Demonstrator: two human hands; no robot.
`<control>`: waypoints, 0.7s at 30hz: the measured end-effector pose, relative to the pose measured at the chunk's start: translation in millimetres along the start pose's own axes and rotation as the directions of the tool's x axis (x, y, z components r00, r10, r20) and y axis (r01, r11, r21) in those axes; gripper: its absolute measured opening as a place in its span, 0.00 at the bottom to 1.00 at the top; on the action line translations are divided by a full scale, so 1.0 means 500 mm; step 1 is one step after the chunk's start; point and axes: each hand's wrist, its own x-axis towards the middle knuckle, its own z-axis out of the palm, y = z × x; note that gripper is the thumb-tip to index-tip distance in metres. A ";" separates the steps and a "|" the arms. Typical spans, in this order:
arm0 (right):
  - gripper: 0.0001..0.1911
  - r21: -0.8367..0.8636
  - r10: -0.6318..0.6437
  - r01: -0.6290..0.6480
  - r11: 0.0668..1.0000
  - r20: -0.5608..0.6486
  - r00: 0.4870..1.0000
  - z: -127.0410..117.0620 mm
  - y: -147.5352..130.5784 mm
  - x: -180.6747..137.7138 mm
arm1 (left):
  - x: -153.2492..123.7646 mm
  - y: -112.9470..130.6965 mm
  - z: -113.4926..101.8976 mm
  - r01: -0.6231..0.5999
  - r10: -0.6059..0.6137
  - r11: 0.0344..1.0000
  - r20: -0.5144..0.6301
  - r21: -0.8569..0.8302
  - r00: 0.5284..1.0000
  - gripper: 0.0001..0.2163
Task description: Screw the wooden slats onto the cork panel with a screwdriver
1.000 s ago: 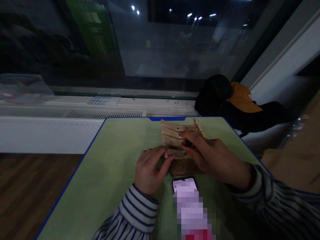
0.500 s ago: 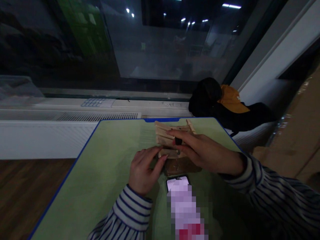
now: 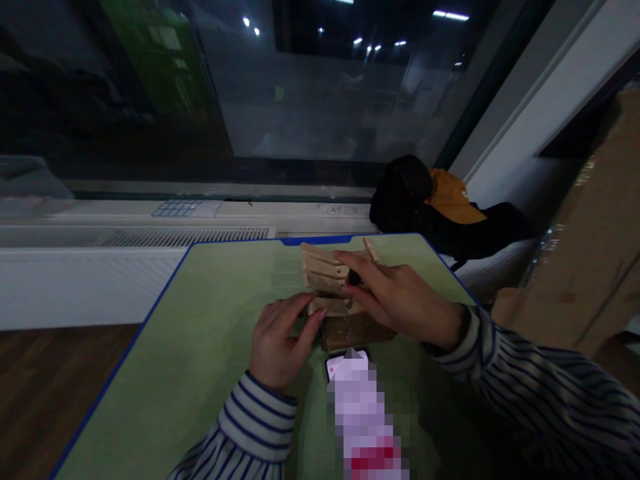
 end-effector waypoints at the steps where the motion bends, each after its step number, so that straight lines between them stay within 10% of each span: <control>1: 0.26 0.016 -0.019 0.018 1.000 0.013 1.000 -0.002 -0.001 0.001 | 0.000 0.000 0.000 -0.001 0.001 1.000 -0.001 0.004 1.000 0.10; 11: 0.17 0.344 -0.162 0.141 0.928 0.034 0.986 -0.007 -0.007 0.013 | -0.004 -0.005 0.002 -0.008 0.008 1.000 0.005 -0.014 1.000 0.10; 21: 0.21 0.193 0.038 -0.015 0.981 -0.114 0.993 0.034 -0.012 -0.013 | -0.003 -0.002 -0.001 -0.012 0.012 1.000 0.006 -0.007 1.000 0.10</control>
